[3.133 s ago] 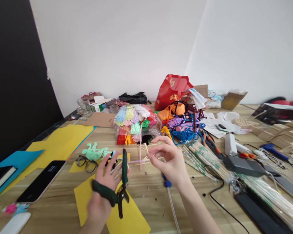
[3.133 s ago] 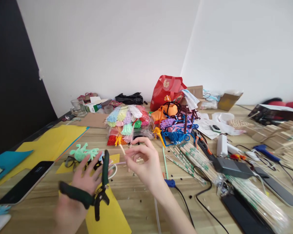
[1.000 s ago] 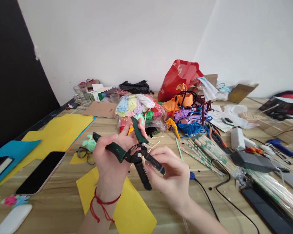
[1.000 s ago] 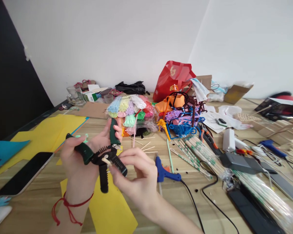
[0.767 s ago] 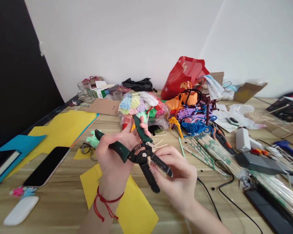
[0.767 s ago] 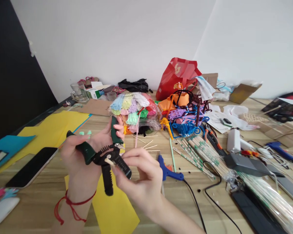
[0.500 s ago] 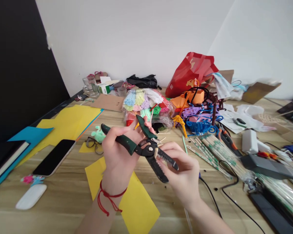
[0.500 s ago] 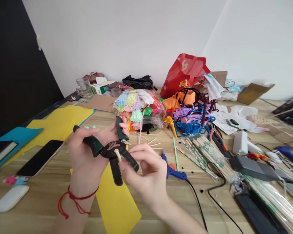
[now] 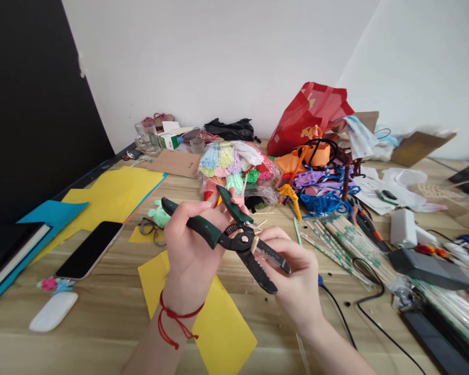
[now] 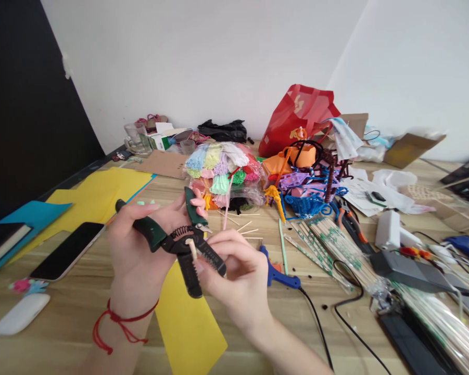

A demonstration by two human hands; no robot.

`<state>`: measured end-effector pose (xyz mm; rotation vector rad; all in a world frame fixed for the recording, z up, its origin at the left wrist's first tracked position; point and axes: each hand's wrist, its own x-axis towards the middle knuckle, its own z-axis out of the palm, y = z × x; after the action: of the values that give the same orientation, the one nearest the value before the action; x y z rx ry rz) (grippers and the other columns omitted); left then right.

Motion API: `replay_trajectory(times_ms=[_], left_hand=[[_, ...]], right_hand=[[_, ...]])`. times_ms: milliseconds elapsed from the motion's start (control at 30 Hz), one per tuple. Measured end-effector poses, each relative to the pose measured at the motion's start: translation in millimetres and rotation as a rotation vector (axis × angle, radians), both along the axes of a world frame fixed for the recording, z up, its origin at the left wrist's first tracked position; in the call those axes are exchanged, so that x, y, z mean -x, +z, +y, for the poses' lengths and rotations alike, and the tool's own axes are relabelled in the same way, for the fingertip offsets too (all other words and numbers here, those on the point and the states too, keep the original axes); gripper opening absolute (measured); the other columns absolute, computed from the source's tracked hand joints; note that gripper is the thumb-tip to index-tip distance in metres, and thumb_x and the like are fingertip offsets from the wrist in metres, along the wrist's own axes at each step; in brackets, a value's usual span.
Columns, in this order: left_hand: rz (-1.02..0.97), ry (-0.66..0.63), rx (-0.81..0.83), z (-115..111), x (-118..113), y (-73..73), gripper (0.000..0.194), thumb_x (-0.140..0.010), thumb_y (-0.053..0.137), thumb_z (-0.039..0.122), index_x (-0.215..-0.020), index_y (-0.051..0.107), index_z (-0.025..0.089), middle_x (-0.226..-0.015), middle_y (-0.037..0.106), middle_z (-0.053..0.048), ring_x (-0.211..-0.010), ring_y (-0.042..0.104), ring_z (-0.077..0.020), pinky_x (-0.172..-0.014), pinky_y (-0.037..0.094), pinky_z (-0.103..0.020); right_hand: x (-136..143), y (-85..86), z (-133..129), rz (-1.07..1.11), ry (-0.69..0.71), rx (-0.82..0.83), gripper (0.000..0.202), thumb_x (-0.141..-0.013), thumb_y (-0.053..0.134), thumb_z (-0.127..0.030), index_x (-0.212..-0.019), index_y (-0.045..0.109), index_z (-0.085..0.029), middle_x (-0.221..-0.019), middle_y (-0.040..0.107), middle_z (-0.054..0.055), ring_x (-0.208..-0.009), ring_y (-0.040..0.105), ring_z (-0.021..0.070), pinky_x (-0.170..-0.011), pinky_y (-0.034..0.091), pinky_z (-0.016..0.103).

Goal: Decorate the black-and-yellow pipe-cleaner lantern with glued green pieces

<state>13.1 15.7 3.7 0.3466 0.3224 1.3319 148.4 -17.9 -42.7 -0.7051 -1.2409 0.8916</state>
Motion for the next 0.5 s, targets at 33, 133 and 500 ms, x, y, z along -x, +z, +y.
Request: replay_trajectory(times_ms=[33,133,500], left_hand=[[0.006,0.000,-0.001,-0.1,-0.1,0.8,0.034,-0.066,0.053,0.022,-0.100,0.059,0.017,-0.087,0.064,-0.010,-0.103,0.066,-0.0348,-0.089,0.055,-0.049],[0.011,0.011,0.018,0.6,-1.2,2.0,0.036,-0.066,0.051,0.023,-0.101,0.059,0.017,-0.090,0.065,-0.012,-0.107,0.065,-0.0368,-0.090,0.055,-0.051],[0.040,-0.041,0.050,1.2,-1.3,-1.1,0.027,-0.071,0.056,0.032,-0.092,0.059,0.016,-0.093,0.065,-0.014,-0.103,0.065,-0.0371,-0.087,0.055,-0.049]], right_hand=[[0.0,0.0,0.1,-0.004,0.002,0.001,0.006,-0.075,0.082,-0.023,-0.073,0.076,-0.025,-0.073,0.070,0.003,-0.068,0.064,0.0168,-0.062,0.054,0.029],[-0.2,-0.3,0.8,-0.010,0.011,-0.003,0.007,-0.076,0.082,-0.026,-0.073,0.076,-0.024,-0.072,0.070,0.003,-0.067,0.064,0.0170,-0.061,0.053,0.030],[-0.2,-2.4,1.9,-0.017,0.016,-0.028,0.007,-0.076,0.082,-0.022,-0.074,0.076,-0.026,-0.076,0.072,0.003,-0.069,0.065,0.0167,-0.063,0.055,0.030]])
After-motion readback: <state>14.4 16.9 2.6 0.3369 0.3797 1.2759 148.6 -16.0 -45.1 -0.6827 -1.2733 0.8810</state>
